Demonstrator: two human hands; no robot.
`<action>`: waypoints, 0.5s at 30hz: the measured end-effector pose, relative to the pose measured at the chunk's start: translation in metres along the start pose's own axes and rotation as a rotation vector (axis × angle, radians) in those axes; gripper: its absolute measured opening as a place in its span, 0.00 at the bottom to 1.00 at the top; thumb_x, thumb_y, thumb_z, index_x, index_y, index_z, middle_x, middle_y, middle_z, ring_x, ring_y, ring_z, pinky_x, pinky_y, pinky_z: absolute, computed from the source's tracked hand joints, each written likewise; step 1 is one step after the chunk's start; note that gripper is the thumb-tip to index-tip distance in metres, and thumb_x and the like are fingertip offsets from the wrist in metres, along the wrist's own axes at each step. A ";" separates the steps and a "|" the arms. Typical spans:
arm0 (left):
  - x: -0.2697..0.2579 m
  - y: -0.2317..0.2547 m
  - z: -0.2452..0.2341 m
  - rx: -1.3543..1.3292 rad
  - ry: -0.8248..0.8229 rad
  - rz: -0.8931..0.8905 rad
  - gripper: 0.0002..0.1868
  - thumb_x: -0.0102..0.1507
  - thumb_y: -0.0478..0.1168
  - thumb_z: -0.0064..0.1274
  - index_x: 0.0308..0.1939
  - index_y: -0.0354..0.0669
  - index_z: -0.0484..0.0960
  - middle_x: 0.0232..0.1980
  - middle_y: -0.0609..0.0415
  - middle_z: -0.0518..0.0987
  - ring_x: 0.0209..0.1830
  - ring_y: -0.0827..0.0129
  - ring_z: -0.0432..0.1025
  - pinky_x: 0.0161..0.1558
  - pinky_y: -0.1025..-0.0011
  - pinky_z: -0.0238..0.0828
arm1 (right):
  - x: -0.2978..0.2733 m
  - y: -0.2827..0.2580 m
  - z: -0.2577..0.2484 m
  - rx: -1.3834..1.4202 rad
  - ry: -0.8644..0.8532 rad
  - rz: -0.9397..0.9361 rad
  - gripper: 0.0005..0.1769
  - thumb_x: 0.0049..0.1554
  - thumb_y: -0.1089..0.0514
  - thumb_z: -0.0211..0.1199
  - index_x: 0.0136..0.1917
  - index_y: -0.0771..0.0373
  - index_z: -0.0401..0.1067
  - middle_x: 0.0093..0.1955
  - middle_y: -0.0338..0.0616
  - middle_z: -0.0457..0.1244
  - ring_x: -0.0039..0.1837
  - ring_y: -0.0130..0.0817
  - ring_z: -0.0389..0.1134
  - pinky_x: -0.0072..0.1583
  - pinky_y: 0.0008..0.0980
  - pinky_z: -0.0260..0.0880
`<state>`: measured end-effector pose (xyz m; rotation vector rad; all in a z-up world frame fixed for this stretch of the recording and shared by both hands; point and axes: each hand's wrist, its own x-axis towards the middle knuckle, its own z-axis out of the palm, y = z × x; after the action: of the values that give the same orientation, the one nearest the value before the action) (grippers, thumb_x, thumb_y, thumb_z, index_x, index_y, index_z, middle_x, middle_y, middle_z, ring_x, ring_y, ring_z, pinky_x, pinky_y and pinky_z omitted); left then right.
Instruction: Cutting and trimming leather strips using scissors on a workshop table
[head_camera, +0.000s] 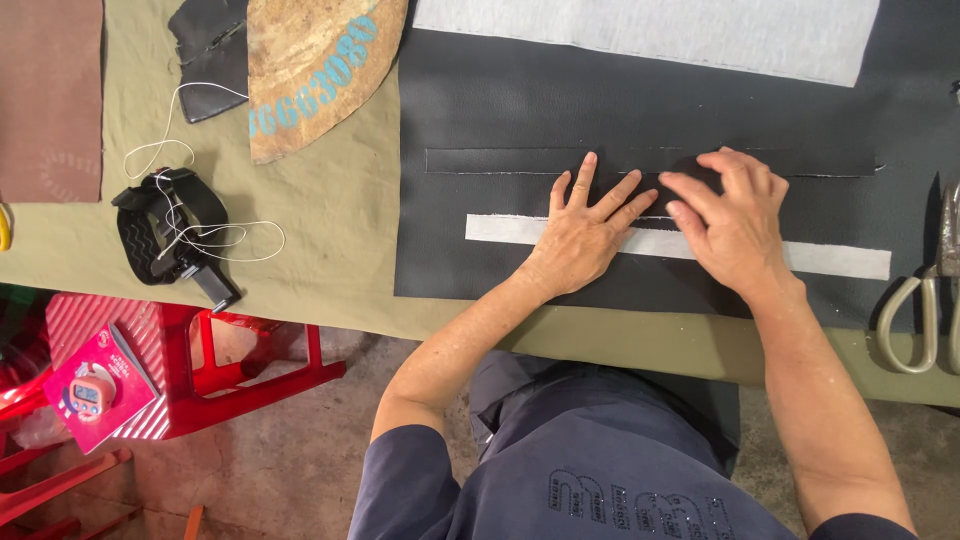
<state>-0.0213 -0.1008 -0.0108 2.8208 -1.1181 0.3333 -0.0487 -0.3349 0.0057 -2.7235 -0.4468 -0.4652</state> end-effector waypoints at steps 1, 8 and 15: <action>0.000 0.000 0.001 0.009 -0.012 0.004 0.29 0.71 0.49 0.48 0.77 0.71 0.61 0.79 0.69 0.63 0.81 0.36 0.52 0.71 0.44 0.59 | 0.000 0.000 0.002 -0.073 0.013 -0.046 0.15 0.69 0.48 0.61 0.66 0.47 0.79 0.69 0.45 0.62 0.72 0.53 0.62 0.63 0.52 0.58; 0.004 0.006 -0.001 0.034 -0.065 -0.020 0.29 0.73 0.53 0.46 0.78 0.73 0.59 0.81 0.66 0.59 0.80 0.34 0.52 0.71 0.40 0.60 | -0.010 0.028 0.011 -0.002 0.189 0.025 0.08 0.68 0.59 0.71 0.46 0.62 0.78 0.57 0.44 0.67 0.60 0.46 0.66 0.61 0.48 0.57; -0.003 0.008 -0.005 0.037 0.004 -0.044 0.28 0.71 0.54 0.50 0.76 0.71 0.65 0.79 0.68 0.63 0.80 0.39 0.53 0.70 0.43 0.61 | -0.040 0.074 -0.008 -0.242 0.274 0.244 0.04 0.69 0.58 0.76 0.56 0.57 0.83 0.62 0.47 0.63 0.63 0.51 0.61 0.58 0.47 0.55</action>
<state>-0.0296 -0.1038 -0.0064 2.8708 -1.0575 0.3601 -0.0606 -0.4136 -0.0224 -2.8294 0.0164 -0.8556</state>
